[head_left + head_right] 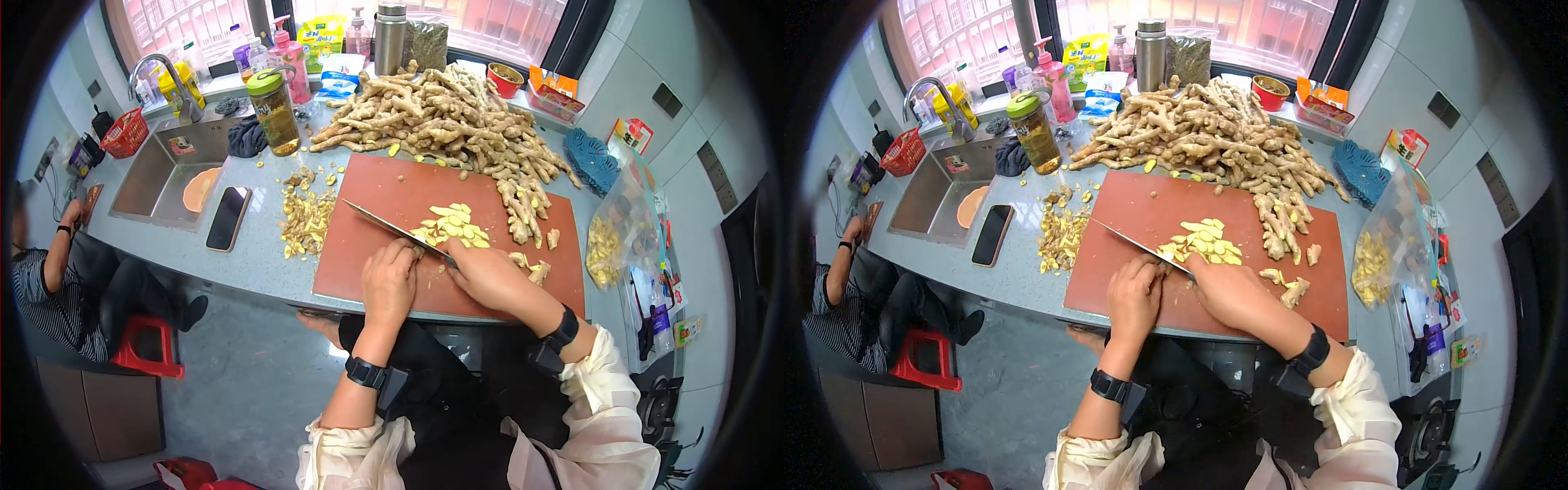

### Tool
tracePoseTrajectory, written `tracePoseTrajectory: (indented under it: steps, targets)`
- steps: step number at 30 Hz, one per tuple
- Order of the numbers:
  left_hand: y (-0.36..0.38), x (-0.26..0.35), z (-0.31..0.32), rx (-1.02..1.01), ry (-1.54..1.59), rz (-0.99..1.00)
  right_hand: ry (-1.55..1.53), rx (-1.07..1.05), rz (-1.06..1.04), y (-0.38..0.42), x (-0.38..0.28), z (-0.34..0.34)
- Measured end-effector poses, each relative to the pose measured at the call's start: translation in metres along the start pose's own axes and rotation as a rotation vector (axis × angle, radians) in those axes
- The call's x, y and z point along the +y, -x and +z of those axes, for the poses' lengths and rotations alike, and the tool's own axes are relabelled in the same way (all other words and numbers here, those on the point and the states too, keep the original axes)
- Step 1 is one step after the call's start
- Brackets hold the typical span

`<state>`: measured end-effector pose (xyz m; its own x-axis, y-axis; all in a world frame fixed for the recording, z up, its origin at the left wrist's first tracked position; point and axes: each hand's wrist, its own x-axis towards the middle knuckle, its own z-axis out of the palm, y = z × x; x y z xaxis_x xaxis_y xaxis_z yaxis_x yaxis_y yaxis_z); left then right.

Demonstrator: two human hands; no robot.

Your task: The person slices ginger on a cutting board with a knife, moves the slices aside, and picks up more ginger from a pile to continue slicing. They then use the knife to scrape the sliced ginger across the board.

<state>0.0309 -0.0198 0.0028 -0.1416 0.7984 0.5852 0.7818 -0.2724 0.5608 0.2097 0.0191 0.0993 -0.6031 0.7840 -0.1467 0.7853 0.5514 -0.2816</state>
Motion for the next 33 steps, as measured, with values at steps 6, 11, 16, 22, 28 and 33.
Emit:
tracePoseTrajectory:
  steps: [6,11,16,22,28,33]
  targets:
    - [0.000,0.001,-0.001,0.038,0.007,0.015,-0.013,0.036,-0.002,-0.015,-0.004,0.009]
    - [0.000,-0.001,0.002,0.051,0.003,0.029,-0.063,0.036,0.049,0.014,0.012,-0.001]
    - [0.000,-0.003,0.003,0.059,0.009,0.021,-0.128,0.053,0.041,0.039,0.030,-0.006]
    - [0.001,-0.001,0.000,0.046,-0.011,-0.001,-0.146,0.051,0.027,0.043,0.019,-0.015]
    - [0.000,-0.001,0.000,0.029,0.000,-0.010,-0.107,0.003,0.019,0.039,0.014,-0.023]
    - [0.000,0.000,0.000,0.039,0.002,-0.002,-0.072,-0.047,0.019,0.035,0.011,-0.029]
